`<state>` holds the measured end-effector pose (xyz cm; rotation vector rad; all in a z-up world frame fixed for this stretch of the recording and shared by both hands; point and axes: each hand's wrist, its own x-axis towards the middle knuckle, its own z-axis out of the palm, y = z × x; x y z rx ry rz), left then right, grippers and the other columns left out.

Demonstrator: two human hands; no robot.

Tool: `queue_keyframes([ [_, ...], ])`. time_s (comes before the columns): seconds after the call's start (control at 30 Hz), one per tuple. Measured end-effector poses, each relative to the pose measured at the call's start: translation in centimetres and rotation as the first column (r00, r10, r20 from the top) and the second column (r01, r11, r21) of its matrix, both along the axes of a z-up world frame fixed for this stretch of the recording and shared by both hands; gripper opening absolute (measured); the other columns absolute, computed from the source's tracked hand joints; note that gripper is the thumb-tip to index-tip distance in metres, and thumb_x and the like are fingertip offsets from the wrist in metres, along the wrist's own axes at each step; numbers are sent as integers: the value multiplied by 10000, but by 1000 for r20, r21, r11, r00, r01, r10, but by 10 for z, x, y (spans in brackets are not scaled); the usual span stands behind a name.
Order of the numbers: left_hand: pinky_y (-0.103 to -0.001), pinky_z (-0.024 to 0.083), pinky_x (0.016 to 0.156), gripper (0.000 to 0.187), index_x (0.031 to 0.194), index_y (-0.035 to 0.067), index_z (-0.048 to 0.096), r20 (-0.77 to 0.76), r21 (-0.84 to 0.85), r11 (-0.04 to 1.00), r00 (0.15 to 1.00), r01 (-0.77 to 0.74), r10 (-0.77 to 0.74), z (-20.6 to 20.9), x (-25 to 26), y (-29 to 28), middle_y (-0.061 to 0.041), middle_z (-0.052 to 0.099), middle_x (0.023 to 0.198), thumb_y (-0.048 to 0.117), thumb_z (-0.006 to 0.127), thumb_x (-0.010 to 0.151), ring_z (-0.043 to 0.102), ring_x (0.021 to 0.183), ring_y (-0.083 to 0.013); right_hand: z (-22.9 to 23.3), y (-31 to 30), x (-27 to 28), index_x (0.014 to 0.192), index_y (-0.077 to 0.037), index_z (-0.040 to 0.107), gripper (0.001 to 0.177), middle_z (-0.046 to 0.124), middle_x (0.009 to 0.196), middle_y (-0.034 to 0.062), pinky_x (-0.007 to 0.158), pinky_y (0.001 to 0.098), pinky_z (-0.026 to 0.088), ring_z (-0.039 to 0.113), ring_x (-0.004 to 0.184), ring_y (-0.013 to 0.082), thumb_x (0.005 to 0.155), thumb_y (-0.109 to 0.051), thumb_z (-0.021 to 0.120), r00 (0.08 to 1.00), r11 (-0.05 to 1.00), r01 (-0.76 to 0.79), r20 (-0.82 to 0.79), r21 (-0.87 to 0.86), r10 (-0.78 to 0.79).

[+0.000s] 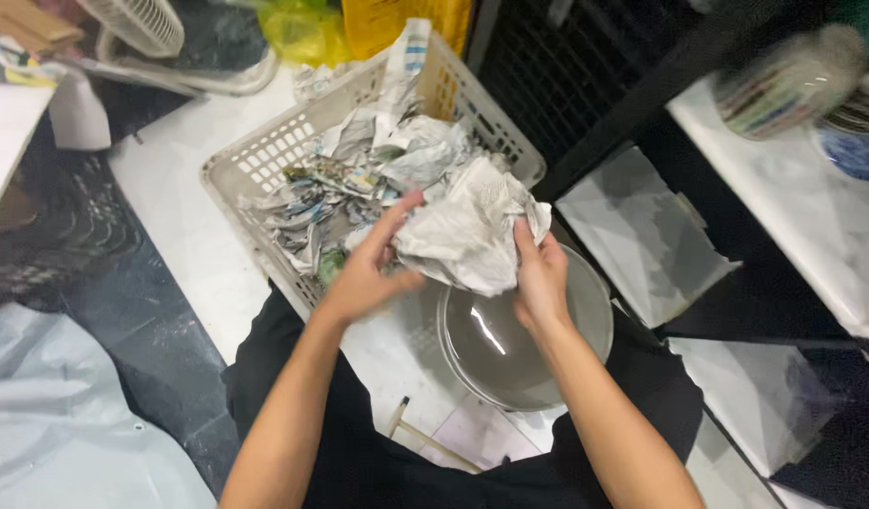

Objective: The person sits on the floor and wraps various ceramic items, including a bowl, a glass jar, and a small cup, using newspaper sheets. They fold the newspaper around each item and place the wrapped items into a white plastic basket.

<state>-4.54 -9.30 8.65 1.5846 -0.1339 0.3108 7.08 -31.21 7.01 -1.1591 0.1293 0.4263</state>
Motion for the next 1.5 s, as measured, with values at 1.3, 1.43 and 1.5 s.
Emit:
queue_keyframes([
  [1.3,-425,548,997,520,1415,7,527,-430,-867,333,894,-370,-126,-51,-35,-98,-149,648,1335,371,523,1043,661,1174,-281,22,-97,-113,1341,-306,664,711,428,1529,154,1141,557,375,389,1429,376,659,-208,835,218,530,173,557,-830,802],
  [1.43,-428,531,1018,612,1430,78,498,-377,-893,294,923,-341,-74,-43,-39,-105,-102,638,1362,501,482,987,642,1216,-258,-11,-102,-110,1298,-164,712,378,723,1268,91,1056,441,525,653,1210,232,933,-134,619,711,756,47,553,-653,434],
  [1.5,-424,525,1027,633,1415,87,505,-368,-894,299,928,-335,-59,-41,-41,-106,-92,644,1367,524,485,958,641,1231,-248,-22,-108,-105,1301,-55,683,317,734,1189,128,976,413,553,691,1098,231,1038,-205,586,951,946,42,304,-323,61],
])
